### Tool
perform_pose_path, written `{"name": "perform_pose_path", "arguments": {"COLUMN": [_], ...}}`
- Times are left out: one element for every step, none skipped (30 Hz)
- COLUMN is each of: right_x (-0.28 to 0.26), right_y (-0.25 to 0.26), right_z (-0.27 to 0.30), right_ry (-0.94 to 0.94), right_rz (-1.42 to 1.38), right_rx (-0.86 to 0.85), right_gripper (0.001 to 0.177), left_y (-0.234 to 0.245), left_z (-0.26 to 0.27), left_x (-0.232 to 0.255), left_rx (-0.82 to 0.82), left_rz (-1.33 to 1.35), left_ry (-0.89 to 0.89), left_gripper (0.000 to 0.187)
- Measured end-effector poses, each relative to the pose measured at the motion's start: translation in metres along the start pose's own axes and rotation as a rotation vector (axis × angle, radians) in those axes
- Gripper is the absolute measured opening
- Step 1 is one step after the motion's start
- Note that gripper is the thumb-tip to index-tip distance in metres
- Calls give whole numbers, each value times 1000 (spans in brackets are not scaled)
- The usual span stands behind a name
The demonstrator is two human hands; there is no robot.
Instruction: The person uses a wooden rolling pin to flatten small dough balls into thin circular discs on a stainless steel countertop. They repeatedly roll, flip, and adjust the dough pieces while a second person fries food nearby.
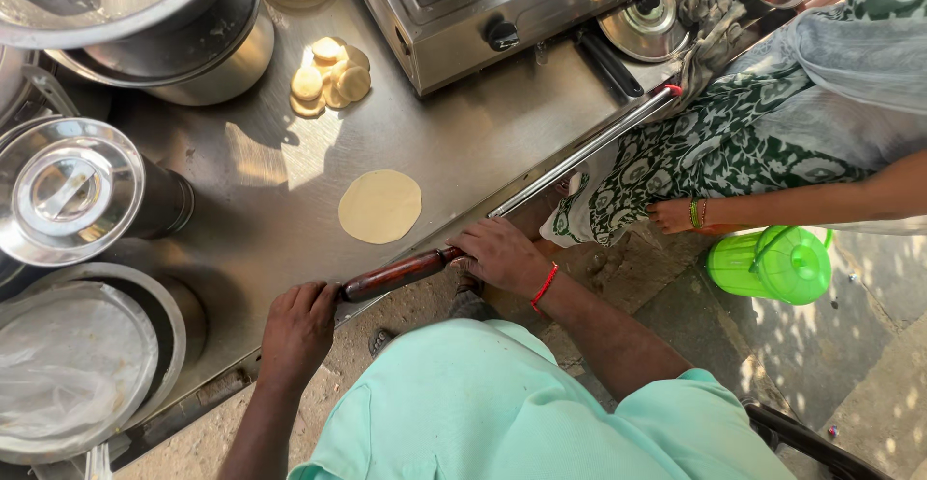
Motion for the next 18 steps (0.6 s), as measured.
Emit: {"name": "perform_pose_path", "arguments": {"right_x": [1,2,3,5,8,8,6,4,3,1,0,2,2,4,1,3,6,11], "right_y": [0,0,-6,-11,-17,-16,-15,-13,-11,-8,-5,-1,4,8,9,11,9,6], "right_z": [-1,-2,0,1,-1,-3,-4,-6,-8,-9,-10,-13,-16,-20,-22,-28,-34,-40], "right_ry": [2,5,-18,-40,-61,-48,-34,-19,-10,-1,9,13,22,30,45,59,66,75], "right_rz": [-13,-26,-43,-60,-77,-75,-75,-75,-66,-58,-54,-58,-67,-76,-75,-75,-59,-43], "right_rx": [10,21,-18,-56,-95,-71,-49,-27,-5,18,35,52,68,84,105,127,123,120], "right_gripper": [39,37,36,36,36,34,32,30,31,31,32,33,33,34,33,32,32,31], "left_y": [-2,-5,-8,-10,-11,-11,-10,-10,-10,-10,-9,-9,-7,-6,-6,-2,0,-1], "left_z": [-1,-3,2,6,4,1,2,2,3,2,2,-3,-7,-15,-14,-19,-25,-29], "left_x": [0,-1,1,2,0,-3,-4,-5,-6,-7,-6,-7,-9,-10,-11,-14,-20,-27], "left_rx": [-9,-21,-34,-48,-39,-31,-24,-26,-28,-30,-29,-28,-28,-21,-32,17,60,77], "left_rz": [-2,-10,-16,-22,-23,-25,-26,-21,-16,-11,-4,4,7,5,4,10,18,13], "left_ry": [4,11,23,35,36,38,41,51,63,74,77,80,87,69,73,52,41,37], "left_gripper": [34,33,33,33,33,33,33,33,32,32,32,32,33,34,35,32,28,29]}}
Point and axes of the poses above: each hand's wrist, its own z-axis away from the middle knuckle, its own y-axis out of the back of the hand, x = y × z, the point moved 10 cm from there along -z, towards the middle knuckle, and after that the axes turned 4 degrees about z, right-handed, at the moved point
